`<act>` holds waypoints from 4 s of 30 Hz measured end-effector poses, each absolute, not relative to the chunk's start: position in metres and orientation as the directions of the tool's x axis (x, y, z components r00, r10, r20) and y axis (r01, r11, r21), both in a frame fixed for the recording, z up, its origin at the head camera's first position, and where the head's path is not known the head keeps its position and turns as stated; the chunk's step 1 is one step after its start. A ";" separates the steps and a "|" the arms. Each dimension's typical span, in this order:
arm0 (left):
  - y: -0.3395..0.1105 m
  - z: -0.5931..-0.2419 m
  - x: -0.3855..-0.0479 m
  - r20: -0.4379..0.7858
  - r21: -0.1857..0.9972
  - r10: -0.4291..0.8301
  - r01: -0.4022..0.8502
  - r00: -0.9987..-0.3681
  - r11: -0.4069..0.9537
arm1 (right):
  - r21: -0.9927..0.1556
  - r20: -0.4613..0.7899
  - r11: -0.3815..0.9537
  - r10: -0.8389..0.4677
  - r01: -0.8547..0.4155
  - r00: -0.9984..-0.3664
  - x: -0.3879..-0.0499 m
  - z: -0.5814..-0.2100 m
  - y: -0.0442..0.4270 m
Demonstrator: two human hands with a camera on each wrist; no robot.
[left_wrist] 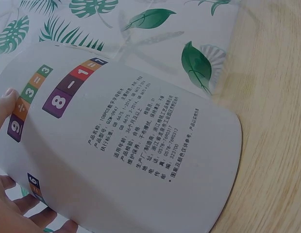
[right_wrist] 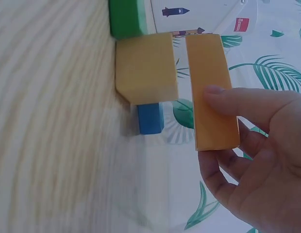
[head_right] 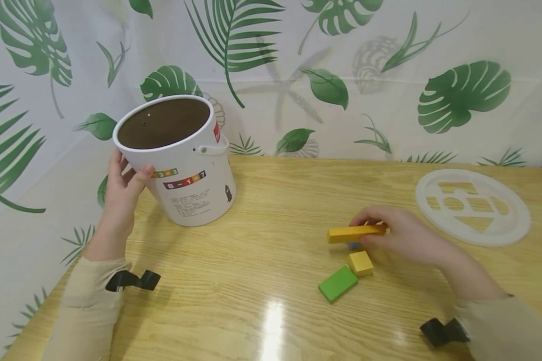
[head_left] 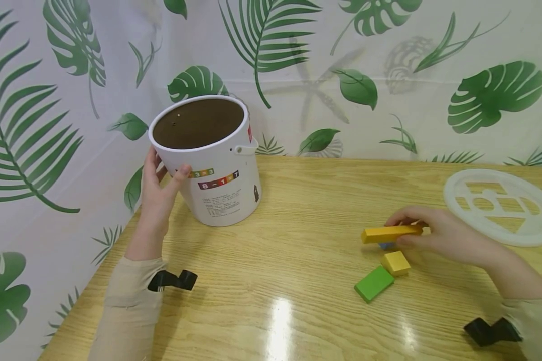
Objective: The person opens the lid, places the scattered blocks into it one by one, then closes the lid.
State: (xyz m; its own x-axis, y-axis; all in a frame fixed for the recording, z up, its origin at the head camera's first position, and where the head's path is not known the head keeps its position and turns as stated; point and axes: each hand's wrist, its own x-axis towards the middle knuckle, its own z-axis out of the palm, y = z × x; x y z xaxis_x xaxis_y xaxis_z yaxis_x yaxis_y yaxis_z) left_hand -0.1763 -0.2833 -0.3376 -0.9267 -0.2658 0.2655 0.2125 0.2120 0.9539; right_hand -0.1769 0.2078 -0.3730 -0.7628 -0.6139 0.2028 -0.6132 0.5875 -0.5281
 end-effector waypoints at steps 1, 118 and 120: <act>-0.283 -0.337 -0.176 0.266 0.954 -0.265 0.213 -0.927 0.213 | -0.529 0.200 0.590 -0.612 -0.610 -0.765 -0.177 -0.372 0.207; -0.285 -0.339 -0.178 0.273 0.951 -0.250 0.222 -0.929 0.213 | -0.851 0.437 0.061 -0.466 -0.521 -0.769 -0.223 -0.235 -0.015; -0.285 -0.340 -0.178 0.275 0.951 -0.248 0.225 -0.929 0.213 | -0.858 0.454 0.014 -0.445 -0.513 -0.772 -0.224 -0.236 -0.018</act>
